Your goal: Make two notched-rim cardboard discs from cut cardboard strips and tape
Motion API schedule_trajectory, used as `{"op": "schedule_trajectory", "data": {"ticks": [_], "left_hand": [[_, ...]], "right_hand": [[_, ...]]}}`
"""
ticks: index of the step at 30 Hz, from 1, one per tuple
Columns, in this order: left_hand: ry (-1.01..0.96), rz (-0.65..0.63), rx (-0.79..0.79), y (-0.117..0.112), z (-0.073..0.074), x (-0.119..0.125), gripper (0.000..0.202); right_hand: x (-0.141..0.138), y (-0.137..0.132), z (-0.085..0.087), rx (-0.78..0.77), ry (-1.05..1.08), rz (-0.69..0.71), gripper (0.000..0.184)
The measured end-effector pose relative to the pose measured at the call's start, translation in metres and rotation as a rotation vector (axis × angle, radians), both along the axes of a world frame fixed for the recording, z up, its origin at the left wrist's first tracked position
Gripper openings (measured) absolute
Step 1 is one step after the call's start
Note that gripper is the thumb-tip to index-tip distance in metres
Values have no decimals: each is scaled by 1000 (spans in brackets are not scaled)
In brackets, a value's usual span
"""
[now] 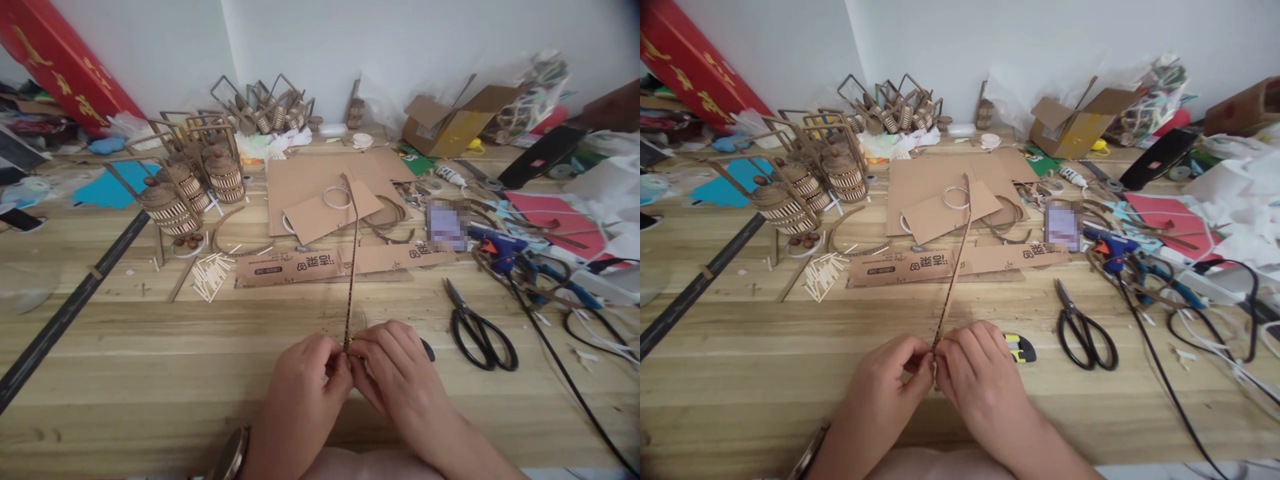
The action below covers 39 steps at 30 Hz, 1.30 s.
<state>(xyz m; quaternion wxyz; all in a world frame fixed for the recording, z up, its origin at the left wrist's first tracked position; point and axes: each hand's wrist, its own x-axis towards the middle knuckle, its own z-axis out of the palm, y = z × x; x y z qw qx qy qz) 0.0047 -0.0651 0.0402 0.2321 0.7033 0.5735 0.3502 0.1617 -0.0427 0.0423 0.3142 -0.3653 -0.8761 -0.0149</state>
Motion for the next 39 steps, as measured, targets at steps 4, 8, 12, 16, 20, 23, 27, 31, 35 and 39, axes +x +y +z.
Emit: {"op": "schedule_trajectory", "data": {"ticks": [4, 8, 12, 16, 20, 23, 27, 31, 35, 39], "left_hand": [[63, -38, 111, 0, -1, -3, 19], [-36, -95, 137, 1, -3, -7, 19], [-139, -135, 115, 1, -4, -11, 19], [-151, -157, 74, -1, -3, -15, 15], [-139, -194, 38, -1, -2, -19, 8], [-149, -202, 10, -1, -2, -19, 13], [-167, -238, 46, -1, -1, -19, 16], [-176, -276, 57, -1, -1, -21, 16], [-218, -294, 4, -1, -2, -24, 16], [-311, -336, -46, -2, -2, -26, 14]], "right_hand": [[3, 4, 3, -82, 31, 30, 15], [9, 9, 10, -195, 80, 91, 15], [11, 10, 15, -222, 120, 114, 16], [9, 9, 15, -237, 141, 137, 17], [6, 6, 14, -211, 143, 135, 14], [5, 5, 13, -202, 137, 133, 15], [6, 6, 15, -205, 132, 157, 17], [9, 8, 17, -236, 117, 207, 17], [15, 10, 16, -303, 142, 242, 20], [20, 14, 11, -427, 216, 293, 20]]}}
